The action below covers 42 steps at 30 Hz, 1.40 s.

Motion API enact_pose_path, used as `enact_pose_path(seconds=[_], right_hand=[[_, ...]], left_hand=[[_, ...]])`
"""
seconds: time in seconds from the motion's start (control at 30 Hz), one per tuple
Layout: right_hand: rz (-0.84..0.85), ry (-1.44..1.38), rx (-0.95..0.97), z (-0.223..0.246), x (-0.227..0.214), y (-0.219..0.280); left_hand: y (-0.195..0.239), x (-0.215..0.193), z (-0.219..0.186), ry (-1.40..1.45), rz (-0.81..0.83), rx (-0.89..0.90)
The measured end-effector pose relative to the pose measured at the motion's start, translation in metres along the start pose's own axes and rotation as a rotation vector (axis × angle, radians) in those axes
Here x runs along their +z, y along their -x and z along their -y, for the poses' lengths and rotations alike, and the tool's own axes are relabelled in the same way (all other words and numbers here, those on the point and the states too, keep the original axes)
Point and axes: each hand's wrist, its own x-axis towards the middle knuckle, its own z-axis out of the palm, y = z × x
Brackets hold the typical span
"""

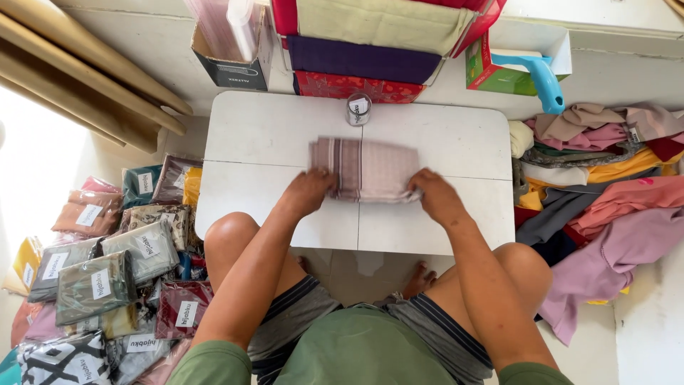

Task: The person folds a patterned cloth on a white table, uses a lint roller to clean it, and places it into a plastic bag with a label. They then unfold a pink cloth, smooth it out, roll it with the lint roller, and fold it.

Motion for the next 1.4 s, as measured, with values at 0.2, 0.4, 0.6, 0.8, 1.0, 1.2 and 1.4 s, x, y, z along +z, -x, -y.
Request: enact_pose_path(seconds=[0.2,0.4,0.6,0.8,1.0,1.2,1.4], right_hand=[[0.133,0.113,0.102,0.02,0.0,0.006],[-0.222,0.124,-0.208,0.048,-0.022,0.003],[-1.227,0.584,0.037,0.056,-0.186,-0.01],[-0.403,0.216,0.55,-0.012,-0.236,-0.051],[-0.775,0.498,0.215,0.015,-0.231,-0.002],[-0.324,0.229,-0.121,0.036,-0.172,0.037],[0.161,0.331,-0.011,-0.006,-0.078,0.001]], left_hand=[[0.005,0.0,0.001,0.272,0.084,-0.159],[-0.016,0.047,0.029,0.154,0.095,-0.133],[-0.017,0.034,0.022,0.082,0.067,-0.169],[-0.012,-0.001,-0.001,0.13,-0.24,-0.126],[-0.007,0.02,0.007,0.118,0.035,-0.188],[-0.006,-0.001,0.011,0.118,0.152,-0.238],[-0.004,0.002,0.012,0.141,0.142,-0.3]])
